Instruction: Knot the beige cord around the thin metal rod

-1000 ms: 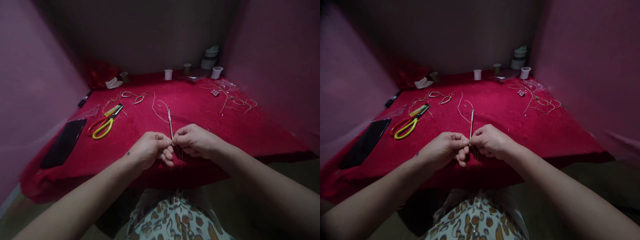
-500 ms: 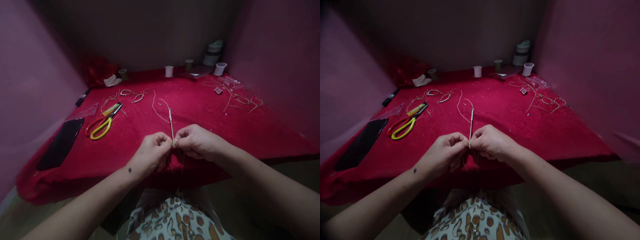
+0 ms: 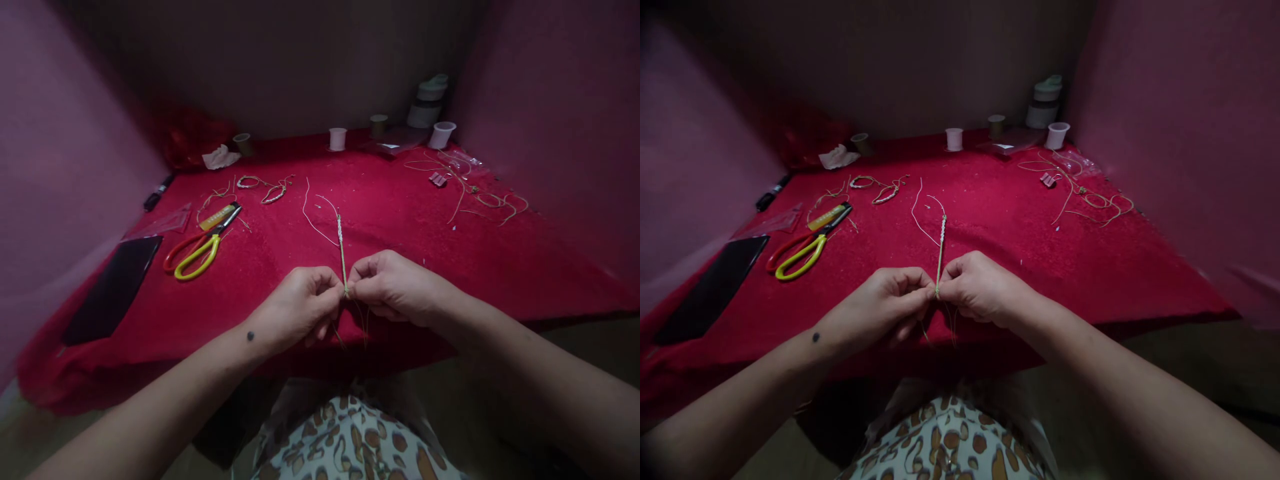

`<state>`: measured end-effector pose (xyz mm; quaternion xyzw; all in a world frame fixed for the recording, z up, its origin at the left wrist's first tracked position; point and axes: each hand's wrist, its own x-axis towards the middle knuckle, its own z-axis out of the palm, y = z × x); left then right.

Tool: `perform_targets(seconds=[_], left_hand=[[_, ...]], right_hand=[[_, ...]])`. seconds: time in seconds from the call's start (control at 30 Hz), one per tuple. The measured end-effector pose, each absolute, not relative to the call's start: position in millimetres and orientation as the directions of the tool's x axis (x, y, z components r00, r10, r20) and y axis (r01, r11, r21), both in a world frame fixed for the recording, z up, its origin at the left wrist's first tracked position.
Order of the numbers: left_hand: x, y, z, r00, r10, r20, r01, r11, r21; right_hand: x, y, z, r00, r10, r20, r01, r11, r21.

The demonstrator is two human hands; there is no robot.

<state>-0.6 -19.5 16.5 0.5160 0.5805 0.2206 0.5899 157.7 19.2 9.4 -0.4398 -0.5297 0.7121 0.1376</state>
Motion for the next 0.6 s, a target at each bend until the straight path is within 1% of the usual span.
perform_targets(seconds=[0.03, 0.1, 0.2, 0.27, 0.47, 0.53, 0.6], left_hand=[[0.6, -19.4, 16.3, 0.21, 0.861, -0.463, 0.306, 0.392, 0.867], [2.1, -19.2, 15.0, 0.19, 0.841, -0.506, 0.185, 0.476, 0.86], [1.0, -18.5, 12.5, 0.23, 0.807, -0.543, -0.002, 0.559, 0.829], [-1.1, -17.5, 11.3, 0.26, 0.798, -0.544, -0.06, 0.575, 0.816], [-4.1, -14.8, 8.8, 0.291, 0.763, -0.577, -0.08, 0.621, 0.78], [-3.4, -14.7, 9.0, 0.284, 0.761, -0.584, -0.076, 0.625, 0.777], [-2.1, -14.9, 9.9, 0.267, 0.762, -0.59, -0.063, 0.625, 0.778]], right_hand=[[157.8, 19.5, 9.2, -0.574, 0.661, -0.483, 0.268, -0.405, -0.874], [158.1, 20.2, 9.2, -0.575, 0.657, -0.488, 0.267, -0.413, -0.871], [158.4, 20.7, 9.9, -0.579, 0.653, -0.489, 0.268, -0.414, -0.87], [158.3, 20.7, 10.6, -0.573, 0.65, -0.498, 0.278, -0.417, -0.865], [157.5, 19.6, 11.0, -0.559, 0.66, -0.503, 0.258, -0.438, -0.861], [156.8, 18.9, 10.2, -0.544, 0.67, -0.505, 0.284, -0.42, -0.862], [155.7, 18.5, 9.0, -0.523, 0.699, -0.488, 0.326, -0.365, -0.872]])
